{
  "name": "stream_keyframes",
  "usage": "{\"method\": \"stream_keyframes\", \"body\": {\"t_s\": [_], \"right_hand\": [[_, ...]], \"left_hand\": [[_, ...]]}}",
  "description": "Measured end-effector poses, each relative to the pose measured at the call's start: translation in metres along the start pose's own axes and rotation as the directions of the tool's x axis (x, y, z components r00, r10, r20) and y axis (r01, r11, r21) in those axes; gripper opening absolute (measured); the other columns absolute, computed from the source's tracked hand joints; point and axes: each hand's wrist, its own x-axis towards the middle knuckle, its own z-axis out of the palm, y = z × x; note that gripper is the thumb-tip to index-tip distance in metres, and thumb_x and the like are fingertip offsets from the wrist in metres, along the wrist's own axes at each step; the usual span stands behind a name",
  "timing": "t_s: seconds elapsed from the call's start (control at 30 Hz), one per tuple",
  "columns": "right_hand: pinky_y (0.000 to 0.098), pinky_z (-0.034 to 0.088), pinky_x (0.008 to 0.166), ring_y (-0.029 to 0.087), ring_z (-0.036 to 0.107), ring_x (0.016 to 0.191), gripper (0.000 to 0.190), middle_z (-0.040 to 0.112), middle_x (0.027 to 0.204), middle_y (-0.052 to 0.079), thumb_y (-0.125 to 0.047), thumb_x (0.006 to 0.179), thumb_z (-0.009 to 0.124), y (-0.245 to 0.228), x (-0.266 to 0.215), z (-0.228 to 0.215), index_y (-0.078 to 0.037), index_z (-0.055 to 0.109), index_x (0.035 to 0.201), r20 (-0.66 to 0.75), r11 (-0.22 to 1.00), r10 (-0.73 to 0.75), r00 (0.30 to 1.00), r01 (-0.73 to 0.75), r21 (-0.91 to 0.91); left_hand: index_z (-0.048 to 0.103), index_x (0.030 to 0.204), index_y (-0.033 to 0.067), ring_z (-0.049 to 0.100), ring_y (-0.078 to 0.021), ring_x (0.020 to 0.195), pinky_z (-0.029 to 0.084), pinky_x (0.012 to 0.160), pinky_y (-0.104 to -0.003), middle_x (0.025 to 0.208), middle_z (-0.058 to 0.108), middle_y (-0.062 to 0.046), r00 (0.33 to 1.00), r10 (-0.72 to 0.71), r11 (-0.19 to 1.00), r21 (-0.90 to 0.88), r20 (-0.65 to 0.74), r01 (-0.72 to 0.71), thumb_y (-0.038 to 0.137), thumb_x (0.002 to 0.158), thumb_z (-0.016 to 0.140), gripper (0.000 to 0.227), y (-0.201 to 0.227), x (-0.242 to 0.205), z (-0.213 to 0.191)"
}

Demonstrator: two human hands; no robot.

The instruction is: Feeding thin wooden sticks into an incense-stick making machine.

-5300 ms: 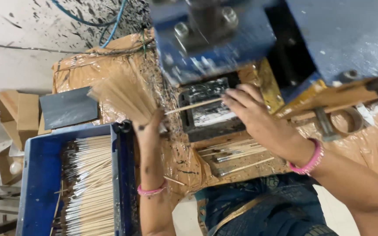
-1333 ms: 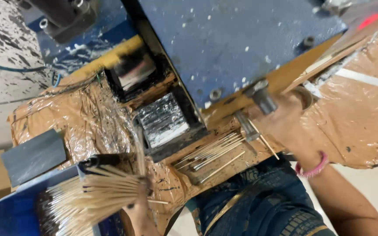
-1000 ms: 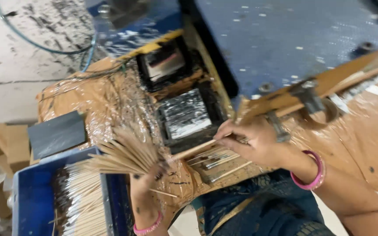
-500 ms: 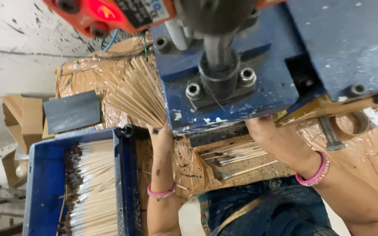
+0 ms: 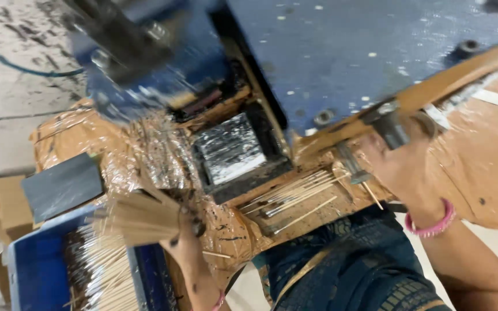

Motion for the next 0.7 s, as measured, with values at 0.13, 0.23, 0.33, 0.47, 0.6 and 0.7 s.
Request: {"method": "stream_keyframes", "body": {"t_s": [0.13, 0.23, 0.33, 0.47, 0.6, 0.7], "right_hand": [[0.0418, 0.056, 0.078, 0.031, 0.068, 0.090, 0.015, 0.071, 0.094, 0.016, -0.003, 0.084, 0.077, 0.013, -0.007, -0.012, -0.005, 0.067, 0.094, -0.255, 0.976, 0.065, 0.965, -0.115, -0.186], [0.0216, 0.059, 0.064, 0.007, 0.073, 0.076, 0.031, 0.077, 0.086, 0.001, -0.009, 0.085, 0.074, -0.033, -0.023, 0.012, -0.007, 0.070, 0.116, 0.406, 0.482, 0.132, 0.904, -0.416, 0.771], [0.0204, 0.042, 0.056, 0.007, 0.057, 0.066, 0.018, 0.069, 0.077, 0.006, -0.006, 0.095, 0.074, -0.048, -0.011, 0.031, -0.007, 0.078, 0.112, 0.504, 0.276, -0.025, 0.864, -0.478, 0.834], [0.0203, 0.055, 0.067, 0.007, 0.071, 0.081, 0.019, 0.079, 0.095, 0.000, -0.006, 0.094, 0.076, -0.056, 0.022, 0.032, -0.013, 0.077, 0.111, 0.311, 0.462, -0.247, 0.918, -0.170, 0.870], [0.0194, 0.051, 0.078, 0.014, 0.064, 0.113, 0.039, 0.071, 0.127, -0.002, 0.001, 0.094, 0.065, -0.077, 0.059, 0.034, -0.014, 0.069, 0.129, 0.061, 0.804, -0.580, 0.813, 0.559, 0.202], [0.0323, 0.052, 0.104, 0.018, 0.061, 0.121, 0.048, 0.068, 0.132, 0.000, 0.003, 0.084, 0.061, -0.093, 0.076, 0.021, -0.012, 0.068, 0.129, 0.052, 0.821, -0.550, 0.834, 0.551, -0.151]], "left_hand": [[0.059, 0.125, -0.0031, 0.068, -0.0154, 0.090, 0.057, 0.074, -0.027, 0.108, 0.070, -0.010, 0.958, 0.111, 0.994, -0.040, 0.266, -0.104, 0.007, 0.096, 0.073, 0.034, -0.018, 0.005, 0.000], [0.054, 0.133, -0.0021, 0.072, -0.0209, 0.093, 0.060, 0.076, -0.033, 0.113, 0.071, -0.013, 0.820, 0.171, 0.983, -0.146, 0.545, -0.108, -0.001, 0.095, 0.071, 0.042, -0.023, 0.008, -0.006], [0.048, 0.142, -0.0010, 0.075, -0.0265, 0.097, 0.063, 0.077, -0.038, 0.117, 0.072, -0.016, 0.604, 0.262, 0.962, -0.253, 0.753, -0.102, -0.009, 0.094, 0.069, 0.052, -0.025, 0.017, -0.016], [0.043, 0.150, 0.0001, 0.078, -0.0321, 0.100, 0.065, 0.078, -0.043, 0.122, 0.073, -0.020, 0.347, 0.364, 0.930, -0.359, 0.864, -0.081, -0.017, 0.093, 0.067, 0.064, -0.036, 0.046, -0.041], [0.061, 0.119, -0.0004, 0.069, -0.0157, 0.073, 0.059, 0.061, -0.031, 0.095, 0.070, -0.012, 0.951, -0.082, 0.996, -0.022, 0.298, 0.092, 0.004, 0.090, 0.075, 0.033, 0.046, 0.064, 0.022], [0.061, 0.112, 0.0051, 0.062, -0.0140, 0.073, 0.053, 0.060, -0.028, 0.093, 0.065, -0.009, 0.980, -0.193, 0.981, -0.010, 0.048, 0.194, 0.017, 0.089, 0.077, 0.030, 0.077, 0.053, 0.068]]}}
